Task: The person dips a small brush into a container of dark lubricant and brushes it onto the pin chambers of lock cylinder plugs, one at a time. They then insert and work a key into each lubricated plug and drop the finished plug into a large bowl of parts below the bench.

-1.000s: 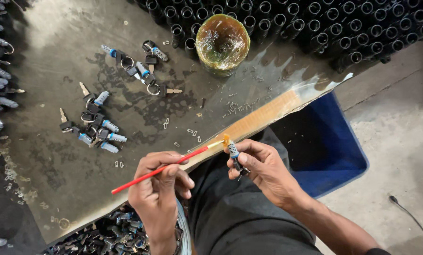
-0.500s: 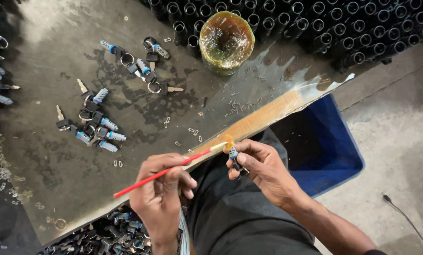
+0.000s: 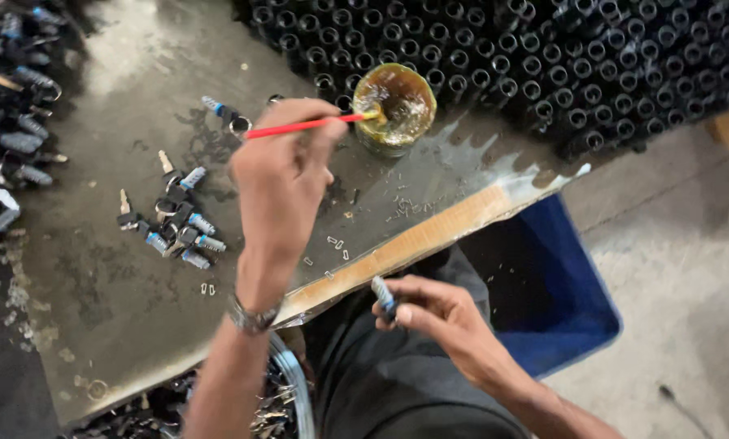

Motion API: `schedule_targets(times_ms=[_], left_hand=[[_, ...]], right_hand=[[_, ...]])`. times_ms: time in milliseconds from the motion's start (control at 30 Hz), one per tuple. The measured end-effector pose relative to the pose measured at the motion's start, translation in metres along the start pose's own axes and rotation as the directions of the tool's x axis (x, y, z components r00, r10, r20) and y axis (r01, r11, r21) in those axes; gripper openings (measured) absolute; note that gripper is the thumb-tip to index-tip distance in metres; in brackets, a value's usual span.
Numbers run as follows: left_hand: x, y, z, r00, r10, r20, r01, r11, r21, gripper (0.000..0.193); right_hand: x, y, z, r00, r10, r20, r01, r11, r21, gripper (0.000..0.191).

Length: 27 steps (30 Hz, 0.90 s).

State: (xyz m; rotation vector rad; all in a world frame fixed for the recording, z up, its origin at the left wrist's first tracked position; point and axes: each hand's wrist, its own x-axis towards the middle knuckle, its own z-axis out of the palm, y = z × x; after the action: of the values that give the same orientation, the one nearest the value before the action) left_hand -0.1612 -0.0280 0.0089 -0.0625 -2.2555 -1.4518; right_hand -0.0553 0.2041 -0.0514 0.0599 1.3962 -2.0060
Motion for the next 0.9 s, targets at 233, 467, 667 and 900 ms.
schedule_targets(times_ms=[233,467,667,900], left_hand=[[-0.031,0.036,-0.095,0.887,-0.462,0.013,0.362,0.712,0.602,0.022],[-0.063,0.036,-0.143,0.955,-0.294,0.044,0.197,0.737,0.646,0.019],[-0.067,-0.005,-0.126,0.936,-0.088,0.342,-0.248,0.523,0.815,0.026],[-0.059,-0.008,-0.121,0.967,-0.065,0.246,-0.156,0.615,0.773,0.020]], right_hand=[[-0.011,0.004,0.000,0.990,0.134,0.037,-0.130,0.987,-0.092,0.047],[0.015,0.055,0.100,0.731,-0.077,0.678,0.396,0.857,-0.329,0.048],[0.007,0.056,0.115,0.648,-0.265,0.714,0.638,0.701,-0.319,0.054],[0.008,0.007,0.069,0.897,-0.256,0.360,0.404,0.807,-0.431,0.034]])
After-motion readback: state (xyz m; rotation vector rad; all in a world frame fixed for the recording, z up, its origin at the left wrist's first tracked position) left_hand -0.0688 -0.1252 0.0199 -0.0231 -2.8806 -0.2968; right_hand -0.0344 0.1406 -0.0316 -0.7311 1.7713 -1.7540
